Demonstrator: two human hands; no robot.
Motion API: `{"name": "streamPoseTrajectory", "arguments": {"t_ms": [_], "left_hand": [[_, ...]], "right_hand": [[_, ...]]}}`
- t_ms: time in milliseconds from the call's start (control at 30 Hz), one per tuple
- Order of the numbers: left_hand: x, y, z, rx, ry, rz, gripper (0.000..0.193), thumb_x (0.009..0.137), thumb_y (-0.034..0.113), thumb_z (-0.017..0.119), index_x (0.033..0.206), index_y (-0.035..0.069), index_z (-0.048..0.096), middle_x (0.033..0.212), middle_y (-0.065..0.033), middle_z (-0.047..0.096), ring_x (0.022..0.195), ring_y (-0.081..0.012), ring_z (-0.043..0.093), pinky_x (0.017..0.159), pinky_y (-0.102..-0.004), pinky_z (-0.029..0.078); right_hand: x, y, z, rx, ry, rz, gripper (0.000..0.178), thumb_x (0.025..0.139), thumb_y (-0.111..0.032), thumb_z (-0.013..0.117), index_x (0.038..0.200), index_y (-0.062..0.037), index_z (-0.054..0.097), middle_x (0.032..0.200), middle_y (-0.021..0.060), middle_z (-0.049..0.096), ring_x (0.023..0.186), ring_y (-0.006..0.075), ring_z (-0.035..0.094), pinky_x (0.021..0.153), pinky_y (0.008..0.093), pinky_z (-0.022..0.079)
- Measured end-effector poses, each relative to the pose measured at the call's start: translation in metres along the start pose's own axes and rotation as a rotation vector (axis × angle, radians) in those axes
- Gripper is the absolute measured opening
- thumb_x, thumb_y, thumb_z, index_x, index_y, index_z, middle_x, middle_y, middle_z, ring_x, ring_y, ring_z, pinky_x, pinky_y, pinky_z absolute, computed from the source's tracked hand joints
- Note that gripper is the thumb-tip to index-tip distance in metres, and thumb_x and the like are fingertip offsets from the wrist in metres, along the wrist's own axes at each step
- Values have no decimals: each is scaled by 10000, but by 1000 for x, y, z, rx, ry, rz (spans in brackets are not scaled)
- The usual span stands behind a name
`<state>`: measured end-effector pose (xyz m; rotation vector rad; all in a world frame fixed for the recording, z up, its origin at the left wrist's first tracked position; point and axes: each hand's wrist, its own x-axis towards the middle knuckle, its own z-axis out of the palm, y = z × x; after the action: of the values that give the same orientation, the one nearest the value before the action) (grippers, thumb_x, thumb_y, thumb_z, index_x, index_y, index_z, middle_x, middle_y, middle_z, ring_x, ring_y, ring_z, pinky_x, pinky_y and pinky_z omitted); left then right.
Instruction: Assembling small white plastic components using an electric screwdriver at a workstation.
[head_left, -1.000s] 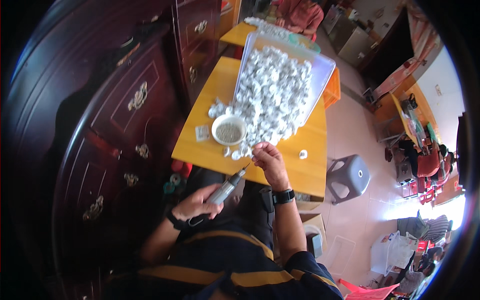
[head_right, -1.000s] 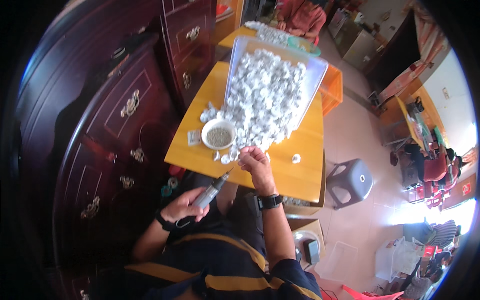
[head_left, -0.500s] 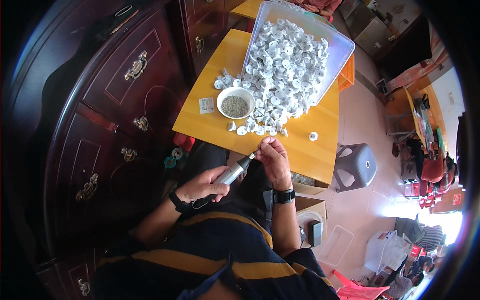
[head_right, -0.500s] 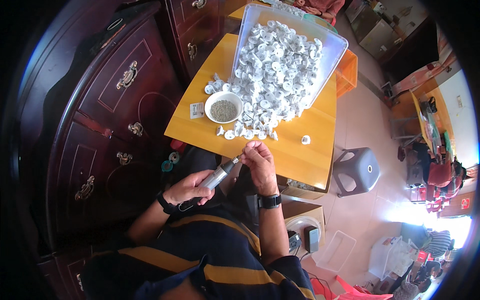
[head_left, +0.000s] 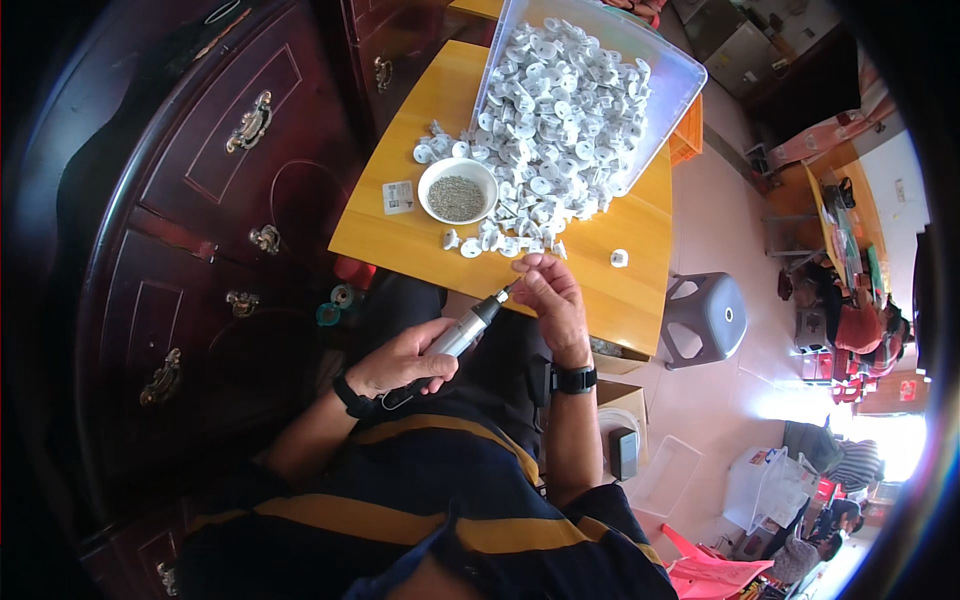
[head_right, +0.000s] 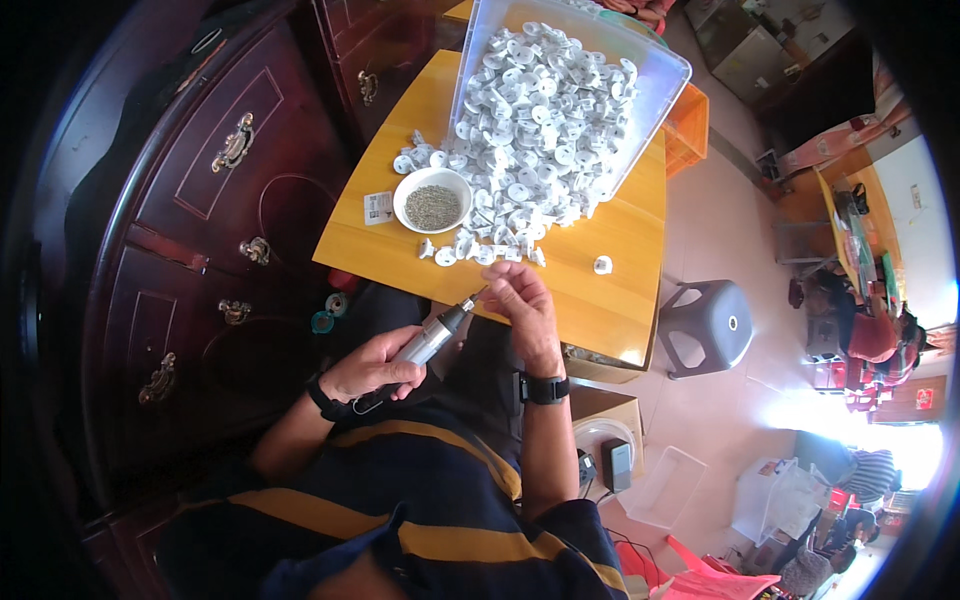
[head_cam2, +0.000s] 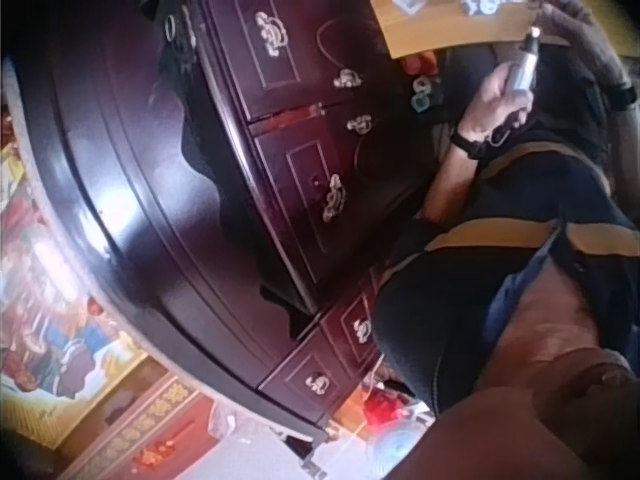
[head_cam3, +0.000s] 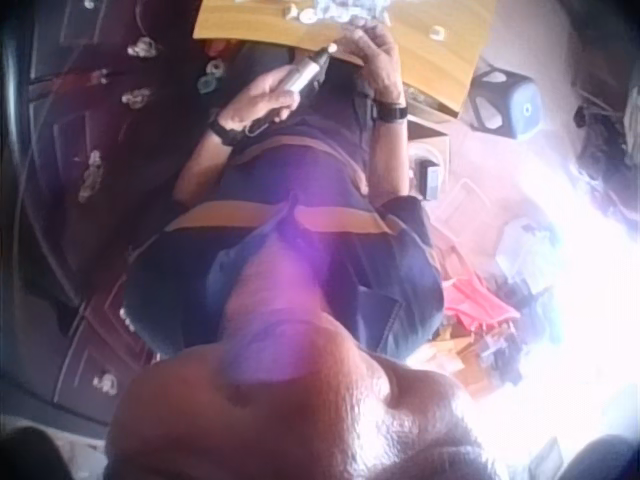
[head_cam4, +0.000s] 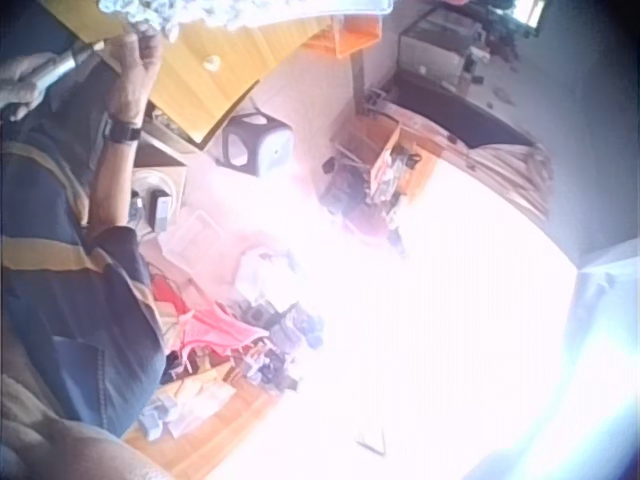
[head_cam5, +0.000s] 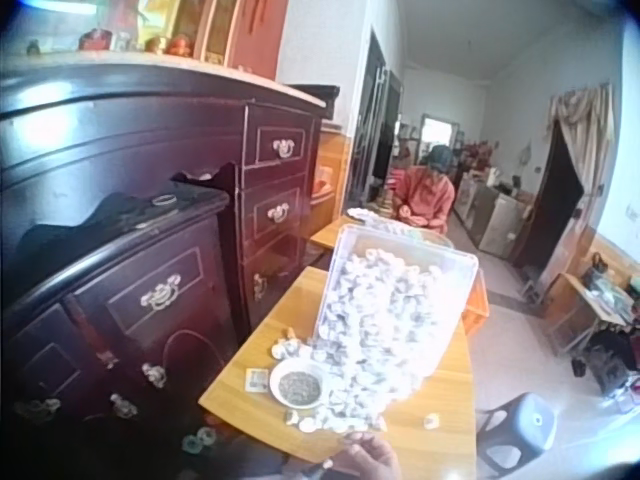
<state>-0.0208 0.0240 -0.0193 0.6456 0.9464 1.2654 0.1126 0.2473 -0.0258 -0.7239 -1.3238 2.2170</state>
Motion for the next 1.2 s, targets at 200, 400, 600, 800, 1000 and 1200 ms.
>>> {"name": "streamPoseTrajectory", "arguments": {"t_ms": [200,400,600,800,1000,1200], "left_hand": [[1,8,6,31,9,37,497,947,331,705,1266,22,483,847,-5,534,635,-51,522,589,-202,465],[-2,14,10,31,7,45,522,948,312,706,1307,12,473,903,-4,517,666,-52,522,595,-206,469],[-2,7,7,42,18,15,528,953,308,701,1318,6,468,867,-3,537,655,-53,534,602,-209,480],[0,6,11,38,23,35,532,954,299,699,1325,0,463,837,-7,547,640,-57,543,604,-212,488],[12,-2,7,43,12,1,512,945,260,692,1327,7,462,827,-12,554,632,-63,543,588,-209,480],[29,-6,6,56,46,-57,463,955,204,665,1316,2,459,860,-19,558,643,-63,549,596,-210,490]], "right_hand": [[33,-28,-57,-822,360,-303,236,903,-77,668,1129,-18,697,1079,92,724,834,175,682,771,308,539],[59,-28,-82,-1078,63,-450,319,855,-65,697,1174,-68,697,1072,102,709,871,192,665,810,332,532],[59,-21,-71,-1194,32,-542,252,817,-43,709,1068,-63,689,985,116,702,837,229,669,784,349,537],[44,-10,-56,-1073,172,-506,149,852,-45,693,998,-57,669,870,105,705,755,205,672,713,322,527],[22,8,-52,-693,165,-268,195,909,-51,667,1104,-45,663,822,7,665,742,63,610,660,231,487],[15,10,-42,-495,169,-224,194,904,-57,679,1098,-44,681,862,-10,676,749,41,609,649,193,480]]}}
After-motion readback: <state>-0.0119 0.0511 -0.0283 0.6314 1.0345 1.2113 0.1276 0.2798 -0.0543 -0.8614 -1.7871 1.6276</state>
